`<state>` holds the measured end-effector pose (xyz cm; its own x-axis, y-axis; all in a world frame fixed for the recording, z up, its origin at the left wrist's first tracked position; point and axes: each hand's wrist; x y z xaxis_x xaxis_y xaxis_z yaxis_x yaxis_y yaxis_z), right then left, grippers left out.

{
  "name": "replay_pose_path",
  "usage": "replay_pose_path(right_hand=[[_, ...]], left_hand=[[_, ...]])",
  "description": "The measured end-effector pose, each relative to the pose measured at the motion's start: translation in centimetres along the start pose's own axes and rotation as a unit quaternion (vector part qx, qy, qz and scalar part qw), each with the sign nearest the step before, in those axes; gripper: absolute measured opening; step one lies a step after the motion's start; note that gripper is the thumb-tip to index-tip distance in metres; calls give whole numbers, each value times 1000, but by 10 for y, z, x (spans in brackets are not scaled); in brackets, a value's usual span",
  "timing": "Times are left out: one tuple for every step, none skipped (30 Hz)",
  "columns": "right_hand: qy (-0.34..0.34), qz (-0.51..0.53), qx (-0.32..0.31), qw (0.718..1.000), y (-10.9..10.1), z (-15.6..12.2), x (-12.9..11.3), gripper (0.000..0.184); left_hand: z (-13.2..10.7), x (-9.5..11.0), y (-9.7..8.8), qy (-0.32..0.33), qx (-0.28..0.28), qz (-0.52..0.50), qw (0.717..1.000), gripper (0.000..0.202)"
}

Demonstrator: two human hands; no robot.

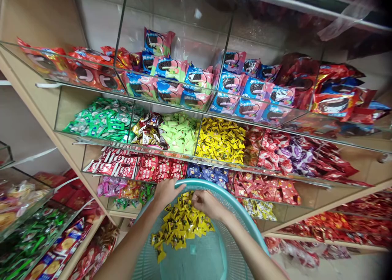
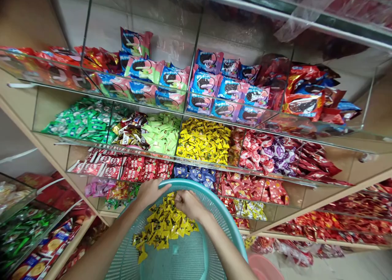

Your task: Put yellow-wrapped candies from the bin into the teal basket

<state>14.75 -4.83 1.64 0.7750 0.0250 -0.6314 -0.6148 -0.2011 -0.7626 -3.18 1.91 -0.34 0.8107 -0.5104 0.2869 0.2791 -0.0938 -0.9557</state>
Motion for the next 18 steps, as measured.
replay_pose_path(right_hand=[[1, -7, 9, 1000, -1, 0, -1, 10], [2, -12, 20, 1000, -3, -1, -2, 9], [4, -15, 35, 999, -5, -1, -4, 9], [6, -17, 50, 999, -7, -2, -6, 9], [8, -18, 65, 998, -10, -3, -8, 9], [7, -15, 79, 997, -14, -3, -11, 11], [2, -10, 93, 996, -18, -4, -15, 12], [-5, -3, 106, 994, -23, -5, -19, 14], [-13, 5, 122, 992, -28, -5, -23, 15], [-22, 13, 139, 990, -34, -6, -27, 17], [-31, 21, 157, 987, -40, -6, -31, 18], [-39, 28, 176, 983, -47, -6, -35, 19], [-45, 36, 196, 979, -53, -6, -37, 20], [-51, 45, 215, 974, -60, -6, -40, 20], [-57, 55, 232, 969, -67, -6, -42, 21], [-61, 67, 249, 964, -74, -7, -43, 22], [-64, 77, 263, 960, -80, -7, -45, 22], [-66, 87, 276, 955, -87, -7, -46, 23]], left_hand=[[0, 0, 0, 2, 2, 3, 1000, 56], [0, 0, 1, 6, 5, 5, 1000, 56], [0, -1, 1, 9, 7, 7, 1000, 56], [0, -1, 2, 13, 10, 9, 1000, 56], [0, -1, 2, 15, 14, 11, 1000, 56], [-1, -2, 2, 17, 17, 11, 1000, 56], [-1, -2, 2, 20, 19, 12, 1000, 57], [-1, -2, 2, 21, 21, 11, 999, 57], [-2, -1, 1, 22, 22, 9, 999, 57], [-2, -1, 1, 22, 22, 7, 1000, 58], [-2, -1, 1, 21, 21, 7, 1000, 58], [-2, -1, 1, 20, 20, 7, 1000, 58], [-2, -1, 1, 19, 20, 9, 1000, 59], [-2, -1, 1, 19, 19, 10, 1000, 59], [-1, -1, 2, 20, 19, 11, 1000, 60], [-1, -2, 2, 21, 19, 12, 1000, 60], [-1, -2, 3, 22, 19, 13, 1000, 60], [-1, -2, 3, 22, 19, 14, 999, 60]])
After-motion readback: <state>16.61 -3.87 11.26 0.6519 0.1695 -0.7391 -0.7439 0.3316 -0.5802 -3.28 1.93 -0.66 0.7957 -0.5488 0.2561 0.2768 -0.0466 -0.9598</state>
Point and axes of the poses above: each hand's wrist, its own z-axis towards the middle knuckle, its own y-axis out of the palm, x = y × z, and after that the axes turned 13 degrees about y, right-handed
